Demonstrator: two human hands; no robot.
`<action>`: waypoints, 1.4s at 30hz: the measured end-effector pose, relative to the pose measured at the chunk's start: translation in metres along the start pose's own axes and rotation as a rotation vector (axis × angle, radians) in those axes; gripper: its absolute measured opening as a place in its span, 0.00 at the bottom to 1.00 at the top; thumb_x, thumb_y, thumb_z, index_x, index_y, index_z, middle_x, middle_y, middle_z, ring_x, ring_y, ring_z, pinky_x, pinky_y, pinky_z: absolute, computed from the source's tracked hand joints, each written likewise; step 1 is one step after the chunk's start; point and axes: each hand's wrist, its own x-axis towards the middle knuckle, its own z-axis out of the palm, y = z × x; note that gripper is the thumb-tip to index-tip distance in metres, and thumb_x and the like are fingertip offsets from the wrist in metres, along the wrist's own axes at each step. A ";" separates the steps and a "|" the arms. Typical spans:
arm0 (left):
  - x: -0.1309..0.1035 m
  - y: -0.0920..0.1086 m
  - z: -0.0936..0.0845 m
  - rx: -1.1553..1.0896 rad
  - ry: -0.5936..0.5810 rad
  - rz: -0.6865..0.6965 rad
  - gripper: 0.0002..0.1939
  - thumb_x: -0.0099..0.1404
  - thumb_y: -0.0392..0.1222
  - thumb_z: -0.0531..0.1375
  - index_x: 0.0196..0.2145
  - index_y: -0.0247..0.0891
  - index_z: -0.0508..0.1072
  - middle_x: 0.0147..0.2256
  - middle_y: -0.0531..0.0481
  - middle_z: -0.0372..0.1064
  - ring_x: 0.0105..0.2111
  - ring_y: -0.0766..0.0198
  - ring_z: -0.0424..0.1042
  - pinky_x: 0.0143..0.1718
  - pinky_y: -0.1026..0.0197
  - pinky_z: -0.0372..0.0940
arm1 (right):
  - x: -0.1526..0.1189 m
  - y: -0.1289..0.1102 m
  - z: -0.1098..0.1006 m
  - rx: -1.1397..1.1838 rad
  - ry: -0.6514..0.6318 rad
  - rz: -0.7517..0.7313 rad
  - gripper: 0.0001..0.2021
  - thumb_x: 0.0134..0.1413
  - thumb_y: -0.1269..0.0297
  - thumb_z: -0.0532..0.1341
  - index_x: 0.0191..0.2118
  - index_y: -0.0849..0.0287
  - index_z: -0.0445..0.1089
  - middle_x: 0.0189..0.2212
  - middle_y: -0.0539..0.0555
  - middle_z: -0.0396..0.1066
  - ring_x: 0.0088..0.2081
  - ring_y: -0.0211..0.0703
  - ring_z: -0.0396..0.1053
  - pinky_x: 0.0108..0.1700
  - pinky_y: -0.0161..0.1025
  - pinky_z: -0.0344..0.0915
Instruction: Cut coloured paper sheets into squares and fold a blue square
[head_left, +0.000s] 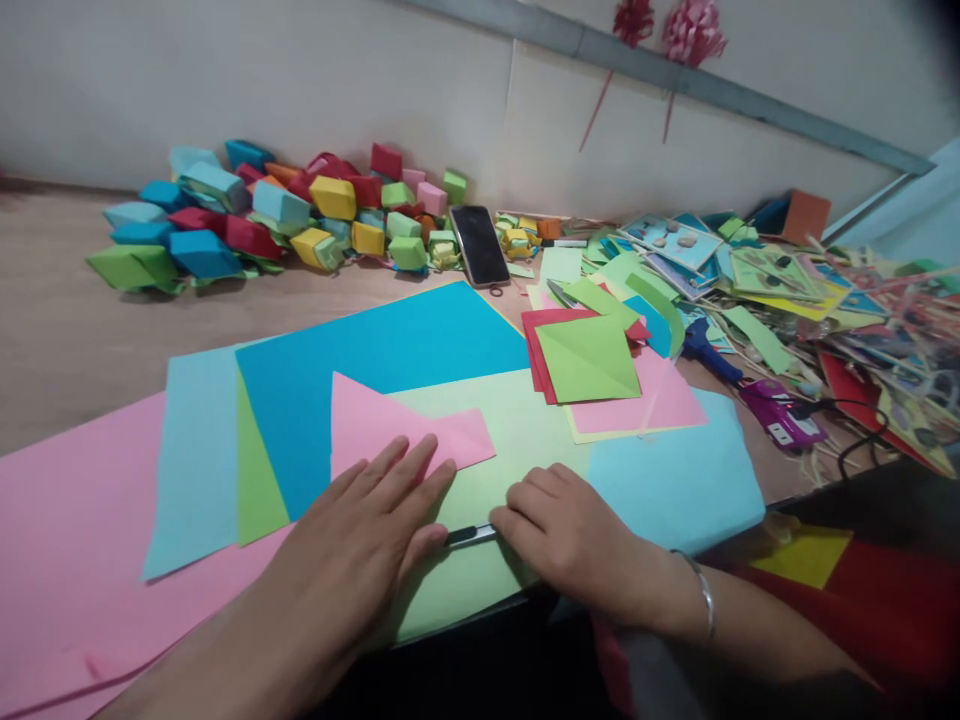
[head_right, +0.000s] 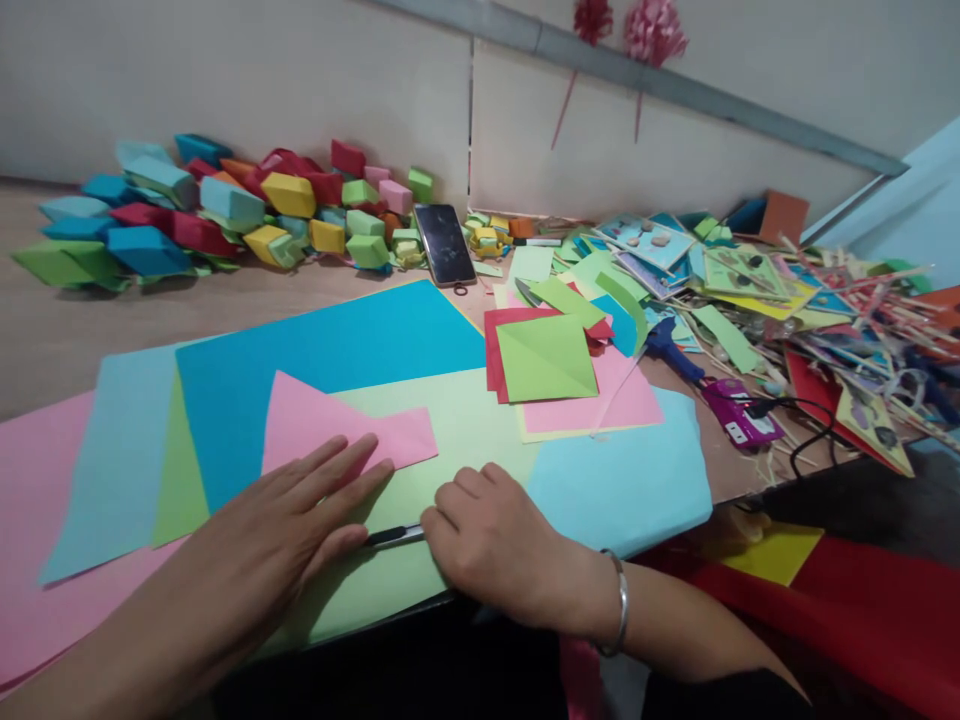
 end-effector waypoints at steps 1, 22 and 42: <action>-0.002 -0.002 0.000 0.005 0.012 0.003 0.25 0.74 0.54 0.47 0.63 0.49 0.69 0.66 0.47 0.62 0.63 0.46 0.64 0.58 0.43 0.67 | -0.004 0.004 -0.005 0.006 0.007 0.018 0.10 0.65 0.76 0.55 0.35 0.63 0.72 0.28 0.54 0.67 0.32 0.44 0.59 0.33 0.42 0.54; 0.044 -0.010 -0.028 -0.040 -0.271 0.000 0.15 0.68 0.33 0.52 0.37 0.42 0.78 0.41 0.45 0.77 0.41 0.52 0.75 0.36 0.54 0.67 | -0.038 0.079 -0.012 0.036 -0.052 0.260 0.13 0.64 0.76 0.54 0.37 0.60 0.76 0.30 0.55 0.71 0.34 0.42 0.64 0.35 0.38 0.58; 0.083 -0.017 0.010 0.154 0.048 0.186 0.21 0.75 0.49 0.49 0.28 0.37 0.71 0.26 0.48 0.66 0.25 0.59 0.61 0.26 0.58 0.47 | -0.027 0.063 -0.001 0.132 -0.082 0.095 0.21 0.68 0.77 0.48 0.56 0.55 0.71 0.33 0.54 0.67 0.33 0.40 0.61 0.36 0.37 0.60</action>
